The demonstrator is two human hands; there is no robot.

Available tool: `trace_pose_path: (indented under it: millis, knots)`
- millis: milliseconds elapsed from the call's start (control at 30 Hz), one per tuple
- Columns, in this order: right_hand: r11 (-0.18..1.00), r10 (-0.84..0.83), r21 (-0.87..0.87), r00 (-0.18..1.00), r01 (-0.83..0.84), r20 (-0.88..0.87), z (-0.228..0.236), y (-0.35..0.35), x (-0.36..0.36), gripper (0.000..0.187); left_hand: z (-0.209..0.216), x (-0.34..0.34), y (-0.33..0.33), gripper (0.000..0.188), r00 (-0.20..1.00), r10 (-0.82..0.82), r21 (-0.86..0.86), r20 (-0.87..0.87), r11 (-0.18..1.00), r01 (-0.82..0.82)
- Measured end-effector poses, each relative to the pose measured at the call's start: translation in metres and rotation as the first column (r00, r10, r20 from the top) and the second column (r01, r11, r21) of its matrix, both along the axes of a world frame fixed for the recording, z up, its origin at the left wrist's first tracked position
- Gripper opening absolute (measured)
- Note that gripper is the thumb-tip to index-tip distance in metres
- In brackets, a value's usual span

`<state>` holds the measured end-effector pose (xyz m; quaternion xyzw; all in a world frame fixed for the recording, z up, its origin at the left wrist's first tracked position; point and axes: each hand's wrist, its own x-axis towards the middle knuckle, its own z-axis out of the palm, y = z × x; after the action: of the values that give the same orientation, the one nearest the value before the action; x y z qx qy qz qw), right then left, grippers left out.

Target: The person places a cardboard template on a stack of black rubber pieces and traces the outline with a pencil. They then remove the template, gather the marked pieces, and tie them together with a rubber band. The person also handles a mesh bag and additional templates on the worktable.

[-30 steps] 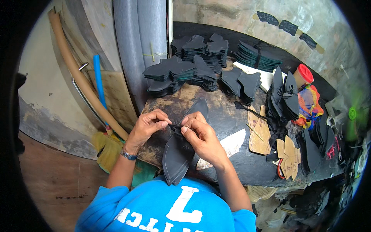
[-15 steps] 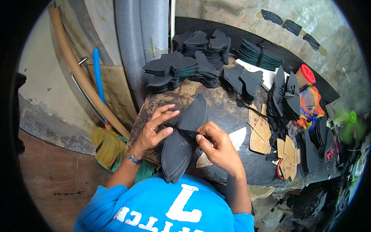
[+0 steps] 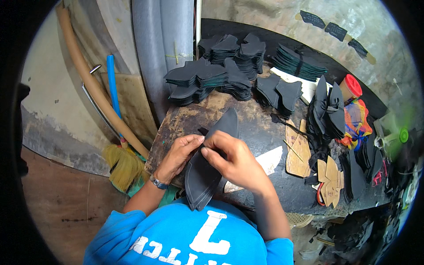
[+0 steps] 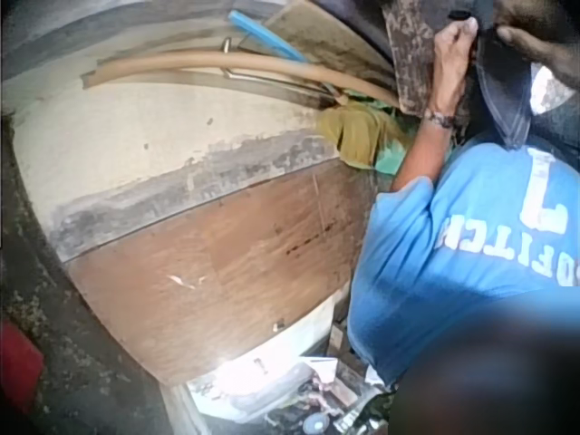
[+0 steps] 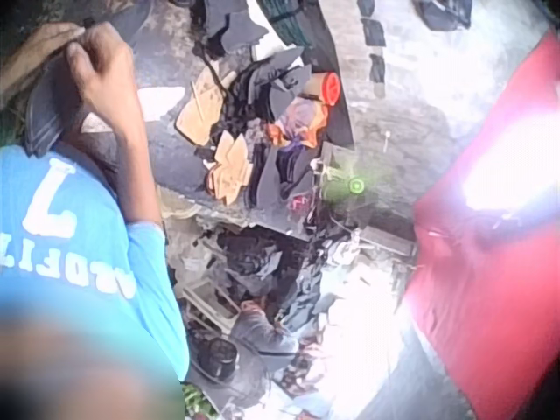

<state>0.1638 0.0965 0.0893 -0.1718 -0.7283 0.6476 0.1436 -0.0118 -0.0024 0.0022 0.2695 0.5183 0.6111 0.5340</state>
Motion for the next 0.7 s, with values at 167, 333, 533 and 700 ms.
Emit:
trace_pose_path:
  millis: [167,333,533,700]
  knots:
    - [0.939,-0.066,0.319,0.98,0.124,-0.186,0.003,0.008,-0.033,0.024,-0.003,0.0,-0.001,0.018,0.976,0.069,0.009,0.206,0.997,-0.072]
    - [0.78,-0.194,0.596,0.979,0.19,-0.058,-0.01,-0.003,-0.023,0.015,-0.006,0.002,-0.002,0.015,0.962,0.072,0.022,0.264,0.997,-0.08]
    - [0.546,-0.181,0.812,0.976,0.205,-0.124,-0.03,-0.021,-0.033,0.016,-0.011,0.008,-0.001,0.016,0.96,0.129,0.048,0.249,0.988,-0.145]
    - [0.653,-0.129,0.717,0.968,0.245,-0.214,-0.032,-0.02,-0.034,0.009,-0.031,-0.002,-0.001,0.016,0.976,0.106,0.156,0.191,0.978,-0.137]
